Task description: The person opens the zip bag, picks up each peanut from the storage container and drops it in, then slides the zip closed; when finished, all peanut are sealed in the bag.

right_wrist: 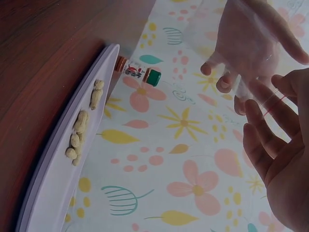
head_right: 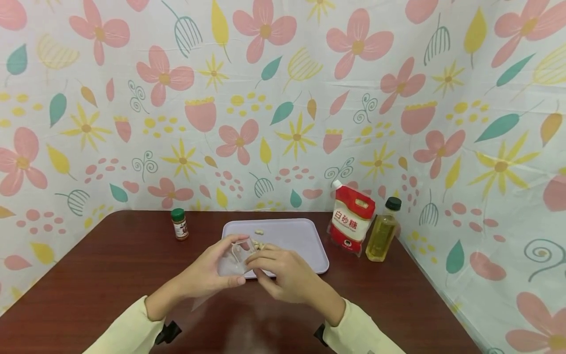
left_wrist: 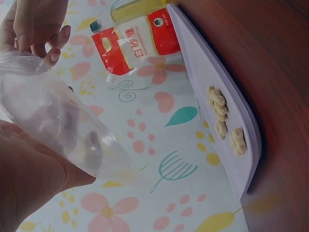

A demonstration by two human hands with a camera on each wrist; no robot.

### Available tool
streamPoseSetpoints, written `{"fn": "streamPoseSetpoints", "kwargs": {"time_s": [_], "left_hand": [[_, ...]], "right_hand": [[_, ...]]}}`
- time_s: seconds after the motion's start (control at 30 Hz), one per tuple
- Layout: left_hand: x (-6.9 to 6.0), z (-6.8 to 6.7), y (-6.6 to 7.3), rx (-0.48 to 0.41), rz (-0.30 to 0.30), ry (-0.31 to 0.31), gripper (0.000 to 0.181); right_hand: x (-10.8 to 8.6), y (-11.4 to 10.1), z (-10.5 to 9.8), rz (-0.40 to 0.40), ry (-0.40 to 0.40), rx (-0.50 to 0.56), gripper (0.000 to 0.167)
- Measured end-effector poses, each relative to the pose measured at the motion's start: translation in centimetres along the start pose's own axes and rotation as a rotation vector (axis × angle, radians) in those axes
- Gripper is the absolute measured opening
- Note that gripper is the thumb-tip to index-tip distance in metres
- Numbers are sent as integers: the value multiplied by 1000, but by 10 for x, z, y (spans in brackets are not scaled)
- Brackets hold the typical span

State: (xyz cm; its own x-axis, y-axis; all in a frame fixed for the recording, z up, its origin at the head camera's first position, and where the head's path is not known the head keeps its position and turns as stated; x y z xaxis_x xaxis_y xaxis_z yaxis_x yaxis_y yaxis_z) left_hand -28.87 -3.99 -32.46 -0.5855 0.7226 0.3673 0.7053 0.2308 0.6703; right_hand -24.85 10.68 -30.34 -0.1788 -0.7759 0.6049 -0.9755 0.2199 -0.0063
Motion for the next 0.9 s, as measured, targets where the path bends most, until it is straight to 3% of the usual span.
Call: {"fn": "streamPoseSetpoints", "kwargs": {"time_s": [0.4,0.6,0.9], "left_hand": [[-2,-2,-4,72,-25,36,73],[-4,-4,-10,108,-65,34,71],[-4,-3,-17,191,-113,28,73]], "right_hand": [[-2,2,3,10,16,8,23],[-3,9,-1,58,67,99,34],[-7,26,-1,154,149,168,36]]}}
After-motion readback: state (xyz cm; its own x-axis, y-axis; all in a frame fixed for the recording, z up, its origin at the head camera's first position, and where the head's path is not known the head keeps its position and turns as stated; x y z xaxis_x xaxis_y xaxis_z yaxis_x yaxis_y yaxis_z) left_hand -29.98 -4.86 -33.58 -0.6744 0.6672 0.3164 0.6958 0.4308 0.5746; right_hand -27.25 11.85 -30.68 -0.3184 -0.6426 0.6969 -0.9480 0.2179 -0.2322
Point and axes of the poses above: each hand's wrist, its own x-axis towards the middle knuckle, its own z-axis out of the palm, y = z × x, the point moved 7 cm from there along x, towards the middle knuckle, and after that the axes turned 9 degrees about -y, right-handed, at the moved point
